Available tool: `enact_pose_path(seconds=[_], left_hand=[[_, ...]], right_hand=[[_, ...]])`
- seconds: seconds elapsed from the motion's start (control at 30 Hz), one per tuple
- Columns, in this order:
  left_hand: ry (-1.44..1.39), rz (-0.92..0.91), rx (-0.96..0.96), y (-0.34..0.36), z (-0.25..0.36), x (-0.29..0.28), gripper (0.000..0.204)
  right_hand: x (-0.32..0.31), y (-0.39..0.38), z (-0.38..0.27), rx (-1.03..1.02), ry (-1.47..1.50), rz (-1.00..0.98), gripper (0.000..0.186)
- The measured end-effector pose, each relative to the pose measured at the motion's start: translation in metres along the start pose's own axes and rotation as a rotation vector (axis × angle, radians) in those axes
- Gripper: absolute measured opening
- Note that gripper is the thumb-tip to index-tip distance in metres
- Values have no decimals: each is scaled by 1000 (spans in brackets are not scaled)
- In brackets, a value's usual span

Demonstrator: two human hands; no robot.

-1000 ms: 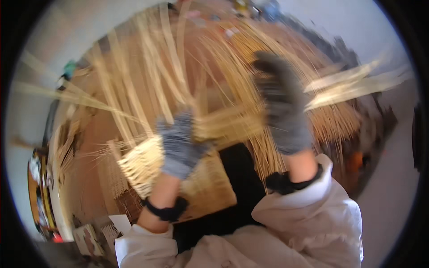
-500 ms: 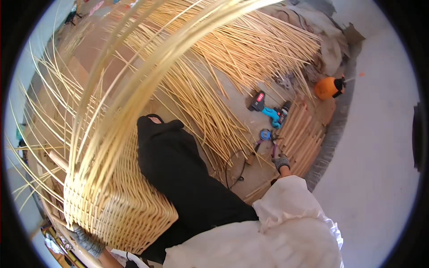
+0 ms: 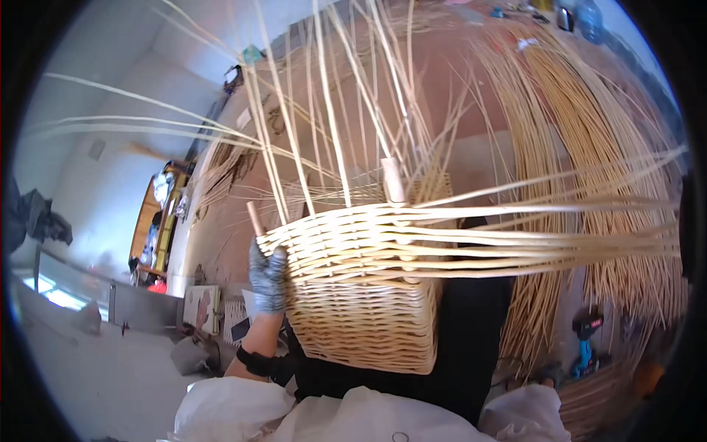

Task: The person weaves a basket by hand, interlacing thin wooden strips through vertical stakes to form a rectangular panel. They periodically measure the woven section using a tape measure and continue weaving the strips around the frame.

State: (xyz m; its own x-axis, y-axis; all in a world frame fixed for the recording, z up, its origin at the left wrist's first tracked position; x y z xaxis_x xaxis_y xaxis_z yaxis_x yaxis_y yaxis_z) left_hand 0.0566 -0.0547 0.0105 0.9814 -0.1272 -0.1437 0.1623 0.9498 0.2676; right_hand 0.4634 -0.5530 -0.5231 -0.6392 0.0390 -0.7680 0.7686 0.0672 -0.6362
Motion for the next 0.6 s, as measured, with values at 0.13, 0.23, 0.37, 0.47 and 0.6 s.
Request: enact_pose_path(seconds=[0.13, 0.23, 0.37, 0.47, 0.6], left_hand=[[-52, 43, 17, -4, 1, -9, 52], [41, 111, -22, -9, -6, -12, 52], [623, 37, 657, -64, 90, 52, 41], [14, -891, -77, -123, 63, 130, 23], [-135, -1139, -17, -189, 55, 188, 31]], right_hand=[[-5, -7, -1, -62, 218, -19, 60], [-25, -27, -4, -171, 755, -101, 60], [-107, -125, -51, -368, 1471, -326, 59], [-211, -243, -103, -671, 1471, -343, 57], [-254, -370, -191, -819, 1697, -410, 47]])
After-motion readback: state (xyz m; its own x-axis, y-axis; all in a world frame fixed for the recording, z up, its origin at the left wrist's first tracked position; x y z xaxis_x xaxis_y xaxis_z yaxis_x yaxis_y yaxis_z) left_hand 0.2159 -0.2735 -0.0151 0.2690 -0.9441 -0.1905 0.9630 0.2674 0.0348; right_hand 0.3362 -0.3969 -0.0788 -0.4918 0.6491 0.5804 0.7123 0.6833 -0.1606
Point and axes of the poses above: each hand's wrist, its own y-axis towards the middle knuckle, its own x-axis out of the palm, z = x × y, the point moved 8 cm from there along y, towards the middle knuckle
